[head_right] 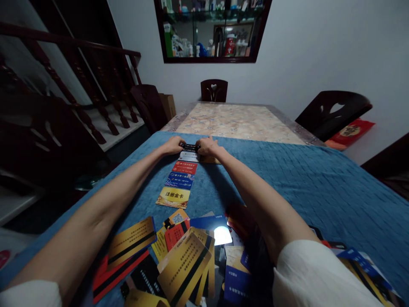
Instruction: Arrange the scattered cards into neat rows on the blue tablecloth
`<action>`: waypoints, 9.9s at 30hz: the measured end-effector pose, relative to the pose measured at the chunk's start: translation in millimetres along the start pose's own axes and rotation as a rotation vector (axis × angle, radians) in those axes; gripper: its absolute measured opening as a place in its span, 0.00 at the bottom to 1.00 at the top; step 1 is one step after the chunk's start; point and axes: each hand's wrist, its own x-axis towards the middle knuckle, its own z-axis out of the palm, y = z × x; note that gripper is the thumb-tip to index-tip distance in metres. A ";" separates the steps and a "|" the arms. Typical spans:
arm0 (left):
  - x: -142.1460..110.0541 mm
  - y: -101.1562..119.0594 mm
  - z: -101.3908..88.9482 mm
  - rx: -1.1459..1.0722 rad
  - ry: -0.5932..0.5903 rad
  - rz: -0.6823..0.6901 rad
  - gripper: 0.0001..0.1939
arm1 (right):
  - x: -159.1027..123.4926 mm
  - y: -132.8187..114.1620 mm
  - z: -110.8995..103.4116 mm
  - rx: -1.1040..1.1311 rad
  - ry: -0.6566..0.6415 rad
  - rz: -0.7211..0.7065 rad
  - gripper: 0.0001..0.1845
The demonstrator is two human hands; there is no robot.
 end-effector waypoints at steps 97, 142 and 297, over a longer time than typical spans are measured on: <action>-319.9 117.0 -35.4 0.332 -0.140 0.160 0.08 | -246.8 -126.2 30.0 0.123 0.155 -0.626 0.16; -306.1 70.5 -26.1 -0.089 0.247 0.201 0.11 | -238.3 -123.7 38.5 0.321 0.377 -0.371 0.14; -35.6 87.2 31.5 0.341 -0.060 0.084 0.19 | -89.8 71.2 56.4 0.263 0.388 -0.085 0.15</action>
